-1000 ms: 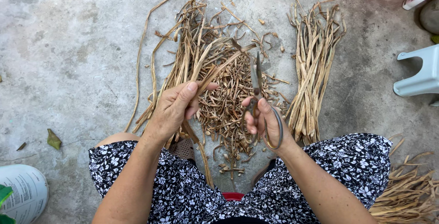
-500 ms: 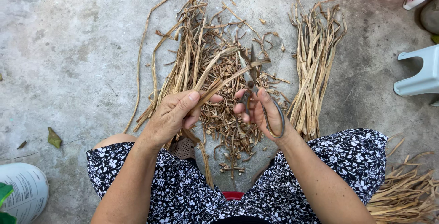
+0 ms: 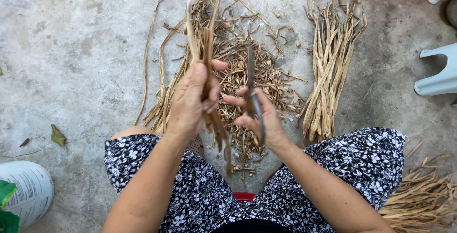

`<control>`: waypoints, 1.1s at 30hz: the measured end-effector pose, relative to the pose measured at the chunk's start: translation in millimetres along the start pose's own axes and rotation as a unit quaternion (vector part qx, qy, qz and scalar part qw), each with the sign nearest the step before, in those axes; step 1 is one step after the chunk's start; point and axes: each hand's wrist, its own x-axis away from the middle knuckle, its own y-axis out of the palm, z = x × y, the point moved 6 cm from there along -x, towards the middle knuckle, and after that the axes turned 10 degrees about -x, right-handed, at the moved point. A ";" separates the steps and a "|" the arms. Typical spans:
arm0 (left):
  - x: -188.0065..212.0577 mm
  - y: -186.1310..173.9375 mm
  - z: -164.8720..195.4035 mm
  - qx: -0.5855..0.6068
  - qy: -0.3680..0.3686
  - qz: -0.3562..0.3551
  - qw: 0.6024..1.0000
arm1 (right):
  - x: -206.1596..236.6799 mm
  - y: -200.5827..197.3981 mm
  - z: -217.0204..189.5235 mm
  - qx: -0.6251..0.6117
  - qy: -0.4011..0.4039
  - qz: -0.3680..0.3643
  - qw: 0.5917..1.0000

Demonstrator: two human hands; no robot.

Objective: The person sits on a low stool on a concrete surface and trims the ends off bundles of dried plant stalks using scissors. They cut pieces from the stalks, drop the trimmed-off bits onto a growing pile in front of them, and set the trimmed stalks into separate bundles beside them.

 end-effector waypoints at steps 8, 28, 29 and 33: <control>-6.9 25.1 12.6 -0.041 0.172 0.062 0.982 | 2.5 18.8 -4.9 0.040 0.086 0.057 0.994; -12.8 70.0 -168.5 -0.043 -0.332 -0.147 0.931 | 103.3 -216.3 -134.4 -0.206 -0.253 0.393 0.860; -28.1 64.5 -166.1 -0.042 -0.336 -0.117 0.934 | 114.8 -224.8 -137.8 -0.208 -0.261 0.395 0.856; -112.2 48.2 -132.3 0.001 -0.280 -0.067 0.958 | 164.9 -243.4 -147.8 -0.225 -0.303 0.401 0.835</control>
